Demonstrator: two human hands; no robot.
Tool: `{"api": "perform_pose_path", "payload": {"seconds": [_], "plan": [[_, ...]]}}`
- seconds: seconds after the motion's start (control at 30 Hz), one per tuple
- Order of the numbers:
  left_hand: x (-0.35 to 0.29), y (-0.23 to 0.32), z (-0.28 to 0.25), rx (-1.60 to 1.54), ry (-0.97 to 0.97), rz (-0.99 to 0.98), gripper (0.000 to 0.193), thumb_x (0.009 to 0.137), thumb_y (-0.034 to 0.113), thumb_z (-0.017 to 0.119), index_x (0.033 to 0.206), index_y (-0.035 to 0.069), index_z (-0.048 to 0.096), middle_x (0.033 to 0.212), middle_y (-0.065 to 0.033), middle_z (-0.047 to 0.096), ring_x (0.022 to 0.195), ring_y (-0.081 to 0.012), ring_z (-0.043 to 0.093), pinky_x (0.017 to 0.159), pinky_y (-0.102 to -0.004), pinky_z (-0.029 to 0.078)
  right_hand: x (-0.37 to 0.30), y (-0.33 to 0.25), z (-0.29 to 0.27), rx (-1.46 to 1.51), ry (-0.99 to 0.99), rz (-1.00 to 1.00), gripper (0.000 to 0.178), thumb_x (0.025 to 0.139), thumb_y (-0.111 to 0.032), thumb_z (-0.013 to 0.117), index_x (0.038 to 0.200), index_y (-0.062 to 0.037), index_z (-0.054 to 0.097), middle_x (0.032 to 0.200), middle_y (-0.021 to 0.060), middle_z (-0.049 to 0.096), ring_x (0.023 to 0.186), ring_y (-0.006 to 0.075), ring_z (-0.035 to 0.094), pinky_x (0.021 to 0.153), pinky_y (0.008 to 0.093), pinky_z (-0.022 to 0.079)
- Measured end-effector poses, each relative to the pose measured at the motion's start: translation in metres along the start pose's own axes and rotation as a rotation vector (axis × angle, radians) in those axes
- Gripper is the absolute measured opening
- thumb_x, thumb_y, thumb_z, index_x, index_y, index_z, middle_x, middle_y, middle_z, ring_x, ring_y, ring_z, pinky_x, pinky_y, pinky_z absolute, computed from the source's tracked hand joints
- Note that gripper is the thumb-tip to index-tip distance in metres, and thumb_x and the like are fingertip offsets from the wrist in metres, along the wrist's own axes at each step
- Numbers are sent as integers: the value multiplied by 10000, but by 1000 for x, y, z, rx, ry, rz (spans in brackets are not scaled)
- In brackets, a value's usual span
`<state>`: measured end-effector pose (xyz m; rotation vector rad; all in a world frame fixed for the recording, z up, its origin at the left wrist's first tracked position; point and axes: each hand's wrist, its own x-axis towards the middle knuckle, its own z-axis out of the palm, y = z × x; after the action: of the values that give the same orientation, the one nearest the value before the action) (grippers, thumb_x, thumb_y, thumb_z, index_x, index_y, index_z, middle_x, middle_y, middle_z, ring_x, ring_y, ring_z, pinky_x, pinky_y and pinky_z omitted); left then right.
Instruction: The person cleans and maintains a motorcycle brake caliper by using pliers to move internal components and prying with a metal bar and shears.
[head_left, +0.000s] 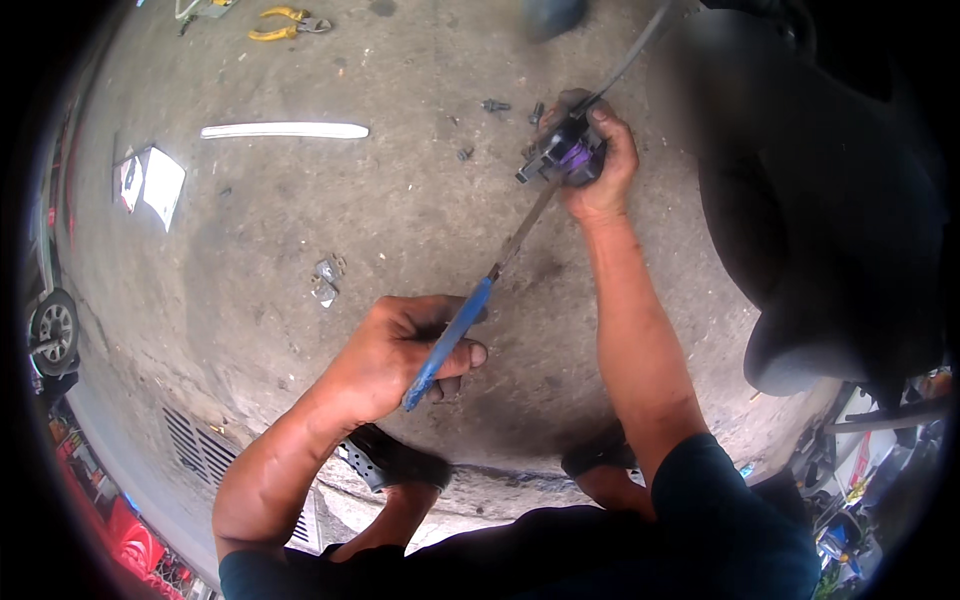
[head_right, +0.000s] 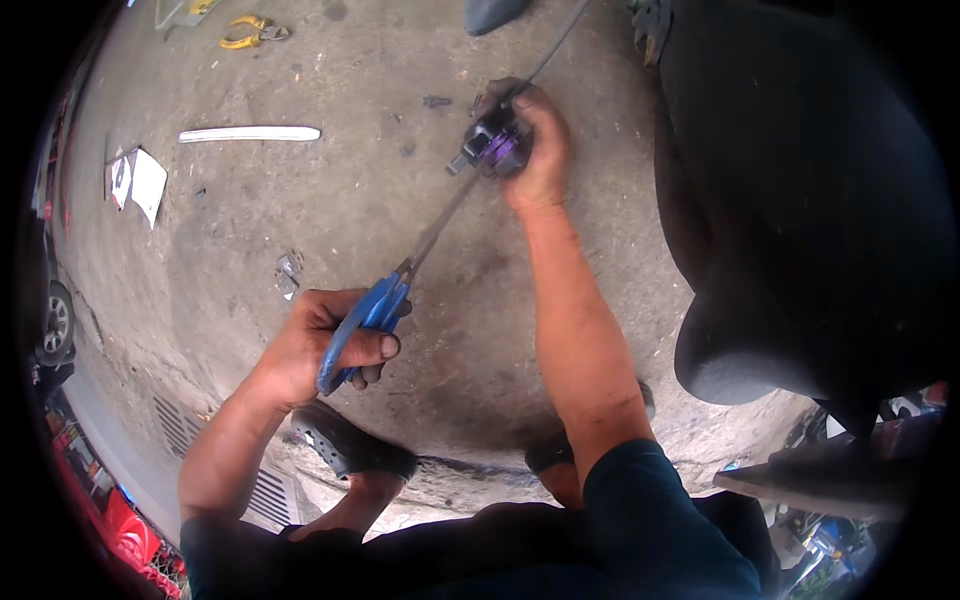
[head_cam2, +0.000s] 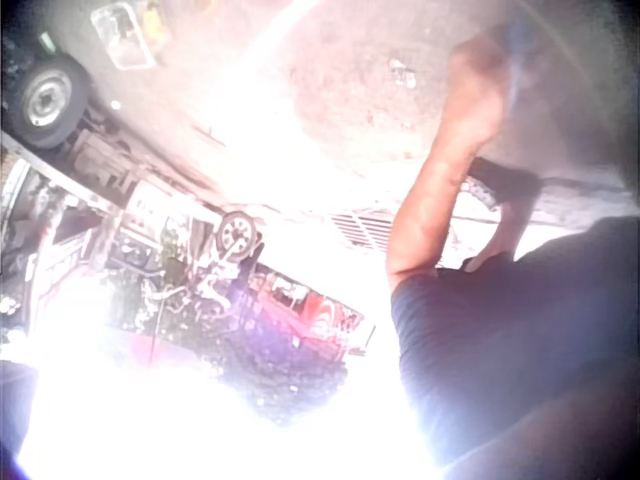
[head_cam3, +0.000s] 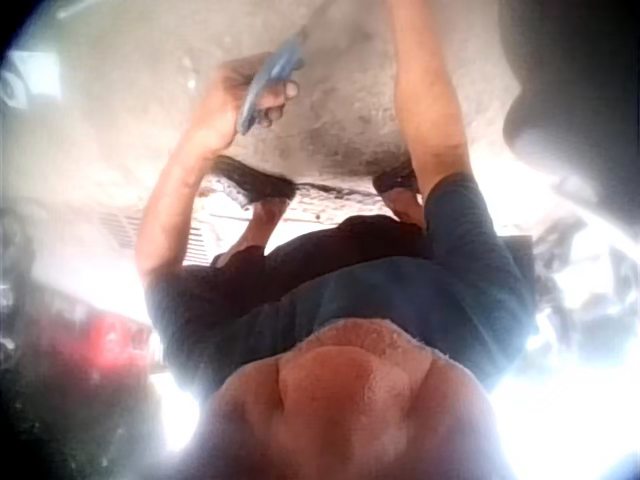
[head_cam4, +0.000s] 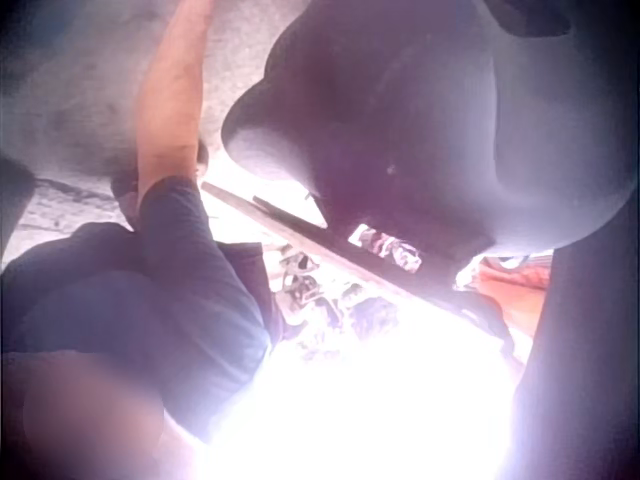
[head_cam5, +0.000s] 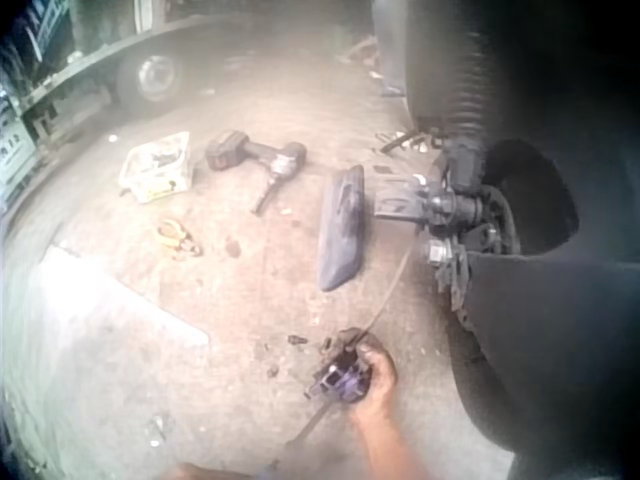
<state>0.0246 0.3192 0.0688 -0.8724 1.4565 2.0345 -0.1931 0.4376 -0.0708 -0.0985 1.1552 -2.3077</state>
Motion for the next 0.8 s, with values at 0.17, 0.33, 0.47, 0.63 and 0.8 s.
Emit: {"api": "perform_pose_path", "payload": {"seconds": [0.17, 0.33, 0.47, 0.63, 0.8], "plan": [[-3, 14, 1, 6, 52, -108, 274, 806, 140, 741, 986, -54, 670, 701, -59, 640, 553, -104, 592, 502, -234, 473, -3, -1, 5, 59, -31, -24, 283, 847, -233, 513, 993, -8, 603, 848, 107, 605, 808, 215, 587, 661, 331, 526], [-9, 25, 1, -182, 99, -135, 282, 790, 99, 739, 992, -79, 654, 717, -82, 637, 590, -131, 618, 488, -227, 478, -3, 0, 3, 47, -33, -22, 288, 828, -227, 517, 997, -10, 600, 849, 103, 607, 816, 210, 589, 682, 328, 529], [-11, 32, 15, -254, 167, -59, 392, 784, 67, 729, 1120, -92, 604, 745, -98, 638, 618, -152, 627, 484, -229, 478, -2, 0, 2, 35, -43, -33, 289, 809, -215, 526, 996, -8, 600, 846, 100, 608, 807, 208, 593, 695, 333, 530], [-4, 26, 19, -310, 159, -112, 480, 784, 56, 722, 1211, -91, 559, 725, -80, 607, 534, -122, 559, 432, -232, 408, -4, -1, 2, 51, -50, -5, 290, 803, -208, 535, 1000, -5, 598, 855, 100, 609, 810, 207, 591, 697, 334, 528], [-1, 38, 18, -329, 133, -182, 487, 787, 38, 703, 1233, -85, 553, 669, -60, 568, 464, -97, 485, 388, -234, 335, -5, -2, 0, 30, -28, 42, 356, 793, -249, 519, 1035, 3, 584, 863, 140, 617, 837, 263, 611, 754, 418, 537]]}}
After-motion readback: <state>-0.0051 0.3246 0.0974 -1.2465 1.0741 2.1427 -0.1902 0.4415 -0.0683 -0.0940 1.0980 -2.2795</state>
